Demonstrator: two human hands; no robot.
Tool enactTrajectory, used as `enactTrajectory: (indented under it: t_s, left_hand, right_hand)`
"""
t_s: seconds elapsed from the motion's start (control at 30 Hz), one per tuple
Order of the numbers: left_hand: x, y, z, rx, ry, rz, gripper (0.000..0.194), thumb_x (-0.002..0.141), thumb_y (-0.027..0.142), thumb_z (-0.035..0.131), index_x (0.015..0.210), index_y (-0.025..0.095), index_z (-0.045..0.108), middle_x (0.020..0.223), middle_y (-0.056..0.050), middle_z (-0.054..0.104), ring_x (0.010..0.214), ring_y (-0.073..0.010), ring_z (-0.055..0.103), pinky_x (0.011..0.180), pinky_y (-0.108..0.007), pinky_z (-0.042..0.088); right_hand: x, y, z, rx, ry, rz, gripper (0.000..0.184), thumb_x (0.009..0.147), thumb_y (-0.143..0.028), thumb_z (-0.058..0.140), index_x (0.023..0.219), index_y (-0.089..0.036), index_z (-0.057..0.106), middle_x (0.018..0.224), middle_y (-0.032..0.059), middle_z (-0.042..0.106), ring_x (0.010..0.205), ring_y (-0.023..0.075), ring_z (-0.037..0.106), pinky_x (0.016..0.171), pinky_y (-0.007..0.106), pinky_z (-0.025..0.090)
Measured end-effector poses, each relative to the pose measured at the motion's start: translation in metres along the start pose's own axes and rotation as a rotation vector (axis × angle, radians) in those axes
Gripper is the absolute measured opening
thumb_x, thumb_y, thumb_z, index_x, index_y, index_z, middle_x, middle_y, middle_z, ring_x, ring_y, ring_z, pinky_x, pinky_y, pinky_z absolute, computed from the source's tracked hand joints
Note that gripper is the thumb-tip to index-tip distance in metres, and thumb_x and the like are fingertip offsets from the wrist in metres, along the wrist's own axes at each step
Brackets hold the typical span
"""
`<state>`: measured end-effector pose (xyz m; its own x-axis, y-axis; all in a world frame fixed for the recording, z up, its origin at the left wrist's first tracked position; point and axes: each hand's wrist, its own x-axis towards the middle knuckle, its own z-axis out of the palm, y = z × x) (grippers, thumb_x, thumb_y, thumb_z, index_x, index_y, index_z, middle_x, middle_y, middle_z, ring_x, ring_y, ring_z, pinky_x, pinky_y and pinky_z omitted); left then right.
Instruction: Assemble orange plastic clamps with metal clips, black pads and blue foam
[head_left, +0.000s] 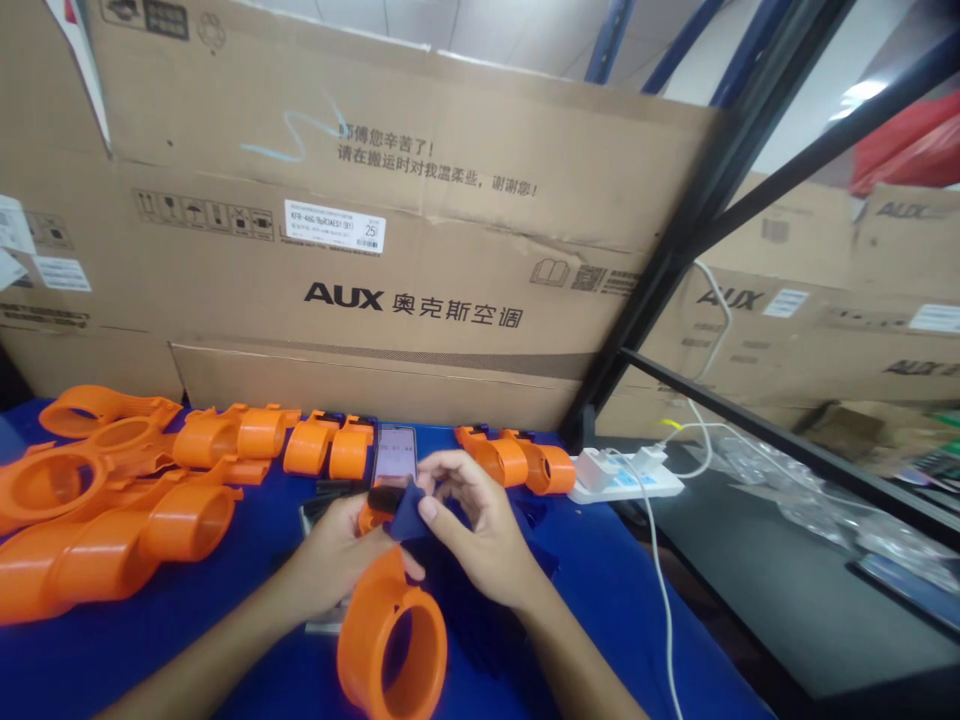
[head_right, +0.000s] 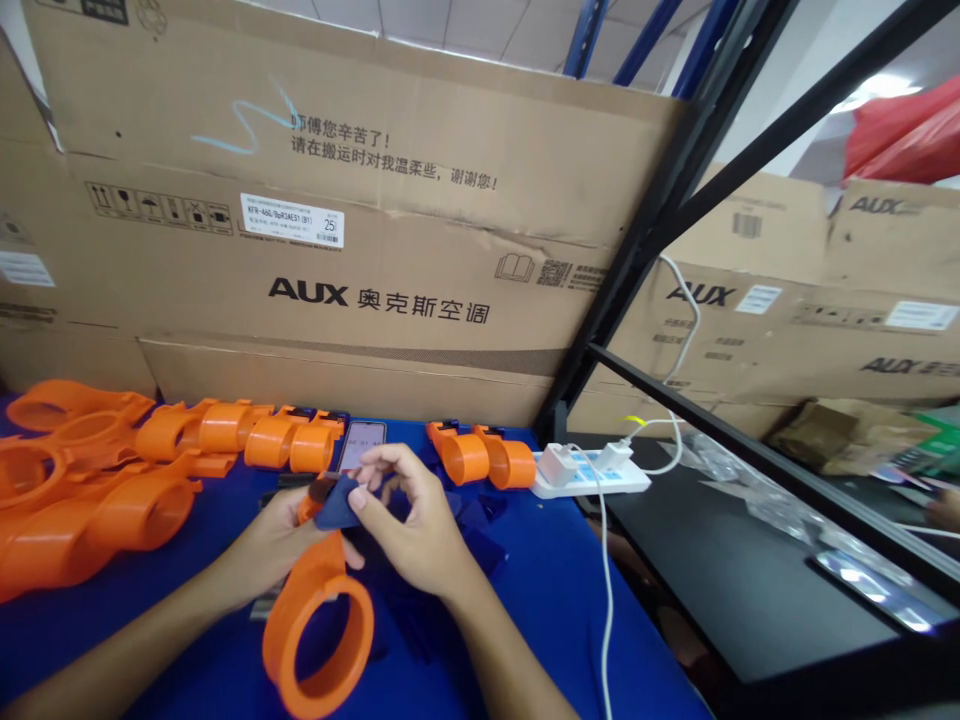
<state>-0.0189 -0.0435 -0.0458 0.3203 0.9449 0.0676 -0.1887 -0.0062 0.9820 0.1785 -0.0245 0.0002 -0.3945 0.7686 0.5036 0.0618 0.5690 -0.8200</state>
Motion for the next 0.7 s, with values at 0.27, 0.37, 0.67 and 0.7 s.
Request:
enactTrajectory:
  t_s: [0.27,0.37,0.67,0.7]
  left_hand:
    - [0.003,-0.005,-0.01,0.128,-0.063,0.056,0.03,0.081,0.042,0.081,0.083,0.012,0.078,0.073,-0.007,0.073,0.066,-0.0191,0.064,0.062,-0.028,0.05]
    - [0.002,-0.001,-0.008,0.133,-0.11,0.129,0.034,0.076,0.044,0.084,0.086,0.013,0.078,0.08,-0.007,0.073,0.073,-0.0215,0.066,0.069,-0.03,0.052]
    - [-0.003,0.014,0.005,0.067,-0.116,0.177,0.038,0.089,0.044,0.071,0.117,0.019,0.075,0.111,-0.012,0.077,0.106,-0.032,0.07,0.095,-0.042,0.053]
    - [-0.003,0.014,0.005,0.067,-0.104,0.186,0.036,0.086,0.042,0.074,0.114,0.019,0.075,0.111,-0.011,0.077,0.106,-0.0322,0.07,0.096,-0.042,0.053]
  right_hand:
    - [-0.003,-0.004,0.006,0.061,-0.181,0.109,0.048,0.096,-0.045,0.064,0.139,-0.028,0.051,0.123,0.0087,0.065,0.112,0.0261,0.061,0.096,0.043,0.049]
    - [-0.003,-0.002,0.008,0.092,-0.157,0.089,0.045,0.095,-0.047,0.065,0.133,-0.026,0.053,0.117,0.008,0.063,0.109,0.0252,0.06,0.092,0.04,0.049]
    - [0.001,0.001,0.009,-0.005,-0.126,0.037,0.035,0.09,-0.045,0.072,0.113,-0.023,0.057,0.098,0.0023,0.058,0.086,0.0177,0.056,0.079,0.032,0.049]
    - [0.001,0.001,0.007,-0.001,-0.143,0.028,0.039,0.09,-0.047,0.072,0.117,-0.024,0.057,0.099,0.0029,0.06,0.087,0.0183,0.057,0.079,0.032,0.049]
